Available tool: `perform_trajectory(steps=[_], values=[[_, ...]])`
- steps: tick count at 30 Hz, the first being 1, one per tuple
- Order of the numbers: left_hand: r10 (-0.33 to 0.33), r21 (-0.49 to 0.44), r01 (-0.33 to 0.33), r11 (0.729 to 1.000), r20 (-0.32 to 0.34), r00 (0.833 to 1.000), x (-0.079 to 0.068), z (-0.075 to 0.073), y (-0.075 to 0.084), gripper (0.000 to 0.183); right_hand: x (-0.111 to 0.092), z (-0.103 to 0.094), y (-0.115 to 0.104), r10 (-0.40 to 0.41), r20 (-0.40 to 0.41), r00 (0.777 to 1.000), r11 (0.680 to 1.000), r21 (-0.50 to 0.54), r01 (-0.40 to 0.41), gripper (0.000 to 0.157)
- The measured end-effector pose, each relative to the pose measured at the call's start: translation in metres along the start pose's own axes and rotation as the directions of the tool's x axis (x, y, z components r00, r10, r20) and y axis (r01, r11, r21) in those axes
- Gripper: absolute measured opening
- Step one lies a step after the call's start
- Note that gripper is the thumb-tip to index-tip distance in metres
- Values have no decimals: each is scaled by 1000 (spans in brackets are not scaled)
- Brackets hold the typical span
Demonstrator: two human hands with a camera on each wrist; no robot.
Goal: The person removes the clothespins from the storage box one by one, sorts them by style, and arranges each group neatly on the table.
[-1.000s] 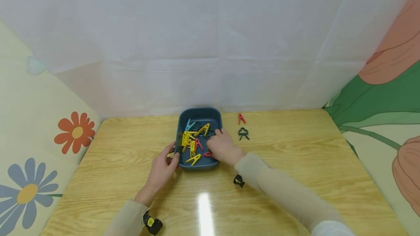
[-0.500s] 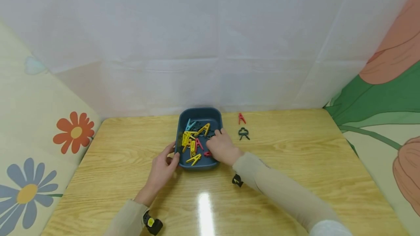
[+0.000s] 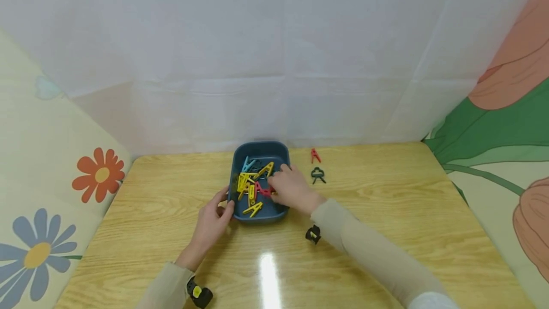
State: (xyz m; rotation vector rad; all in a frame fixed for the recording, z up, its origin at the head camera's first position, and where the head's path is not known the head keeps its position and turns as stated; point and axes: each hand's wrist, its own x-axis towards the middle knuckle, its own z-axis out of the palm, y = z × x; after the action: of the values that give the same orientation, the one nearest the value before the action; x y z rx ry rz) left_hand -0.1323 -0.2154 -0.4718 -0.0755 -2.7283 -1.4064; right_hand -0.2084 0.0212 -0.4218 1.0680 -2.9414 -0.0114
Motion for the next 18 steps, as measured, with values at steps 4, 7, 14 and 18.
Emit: perform_trajectory(steps=[4, 7, 14, 18], values=[[-2, -2, 2, 1000, -7, 1000, 0, 0, -1, 49, -2, -11, 10, 13, -34, 999, 995, 96, -10, 16], [2, -1, -2, 1000, -8, 1000, 0, 1, -1, 49, -4, -22, 22, 55, -33, 998, 979, 198, -47, 16], [2, -9, -2, 1000, -3, 1000, 1, 2, 0, 49, -7, -32, 69, 186, -85, 979, 951, 266, -158, 15], [2, -4, -2, 1000, 0, 1000, 0, 2, 1, 50, -12, -31, 97, 244, -94, 965, 942, 258, -213, 17]])
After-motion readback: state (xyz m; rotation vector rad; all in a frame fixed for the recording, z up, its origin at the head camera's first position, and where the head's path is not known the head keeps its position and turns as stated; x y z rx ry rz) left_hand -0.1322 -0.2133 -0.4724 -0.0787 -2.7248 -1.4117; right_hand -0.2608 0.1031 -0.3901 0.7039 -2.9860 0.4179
